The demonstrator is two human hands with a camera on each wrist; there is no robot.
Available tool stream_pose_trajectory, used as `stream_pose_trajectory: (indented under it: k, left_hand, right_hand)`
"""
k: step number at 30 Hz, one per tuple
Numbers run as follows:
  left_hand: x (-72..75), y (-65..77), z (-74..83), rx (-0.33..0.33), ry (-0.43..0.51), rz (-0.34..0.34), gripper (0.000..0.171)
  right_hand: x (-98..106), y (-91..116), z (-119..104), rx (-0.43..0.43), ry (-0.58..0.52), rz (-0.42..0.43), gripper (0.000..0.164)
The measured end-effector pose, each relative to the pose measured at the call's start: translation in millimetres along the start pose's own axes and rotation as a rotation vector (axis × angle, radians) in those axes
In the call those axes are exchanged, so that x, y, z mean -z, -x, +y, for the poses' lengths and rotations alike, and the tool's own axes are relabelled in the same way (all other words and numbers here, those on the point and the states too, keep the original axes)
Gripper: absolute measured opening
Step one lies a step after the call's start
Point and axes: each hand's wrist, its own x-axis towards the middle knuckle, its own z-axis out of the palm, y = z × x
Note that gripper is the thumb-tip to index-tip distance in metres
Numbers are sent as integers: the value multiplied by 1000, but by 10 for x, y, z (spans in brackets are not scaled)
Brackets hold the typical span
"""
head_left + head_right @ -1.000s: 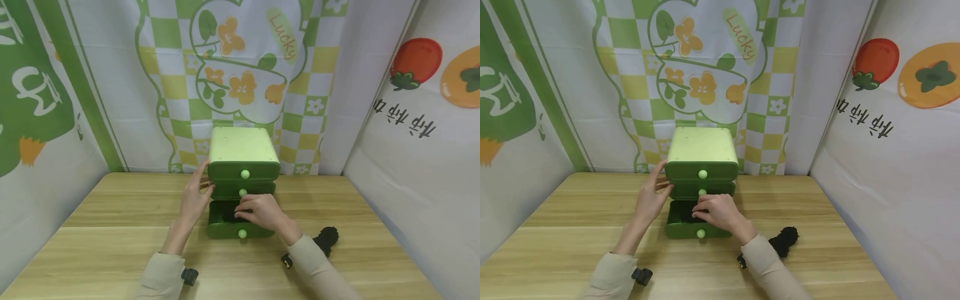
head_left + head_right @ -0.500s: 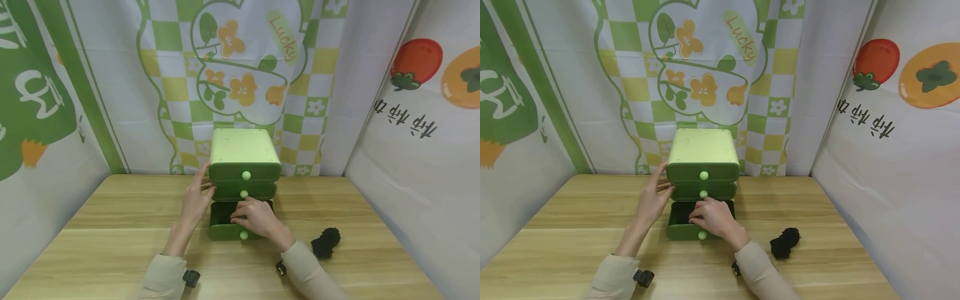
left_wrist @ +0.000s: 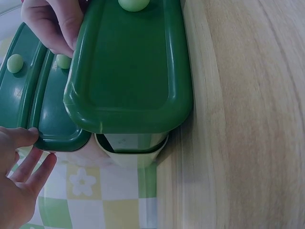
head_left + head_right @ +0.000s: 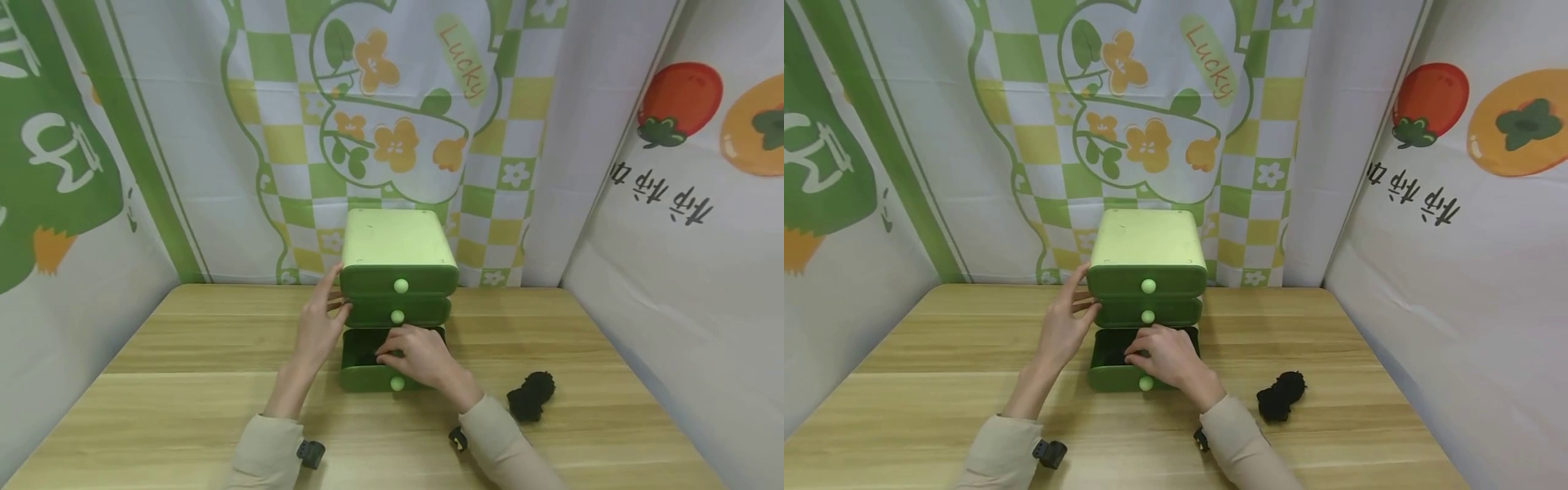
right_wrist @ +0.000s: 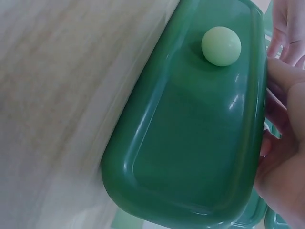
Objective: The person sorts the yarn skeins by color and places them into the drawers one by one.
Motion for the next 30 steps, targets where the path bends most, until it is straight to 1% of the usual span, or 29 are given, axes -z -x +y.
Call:
stream_pose_trajectory:
  k: [8,17,24,30]
  left_hand:
    - [-1,1,-5,-1,-3,-7,82]
    - [-3,-5,-6,6,38,-4,81]
    - [-4,-3,-16,2,36,2,81]
    - [-4,-3,-17,-1,30,3,81]
  right_hand:
    - [94,19,41,-19,-38,-11,12]
    - [236,34,164,-16,-127,-18,12]
    - [374,96,289,-52,-208,-60,14]
    - [473,171,460,-76,-289,-113,16]
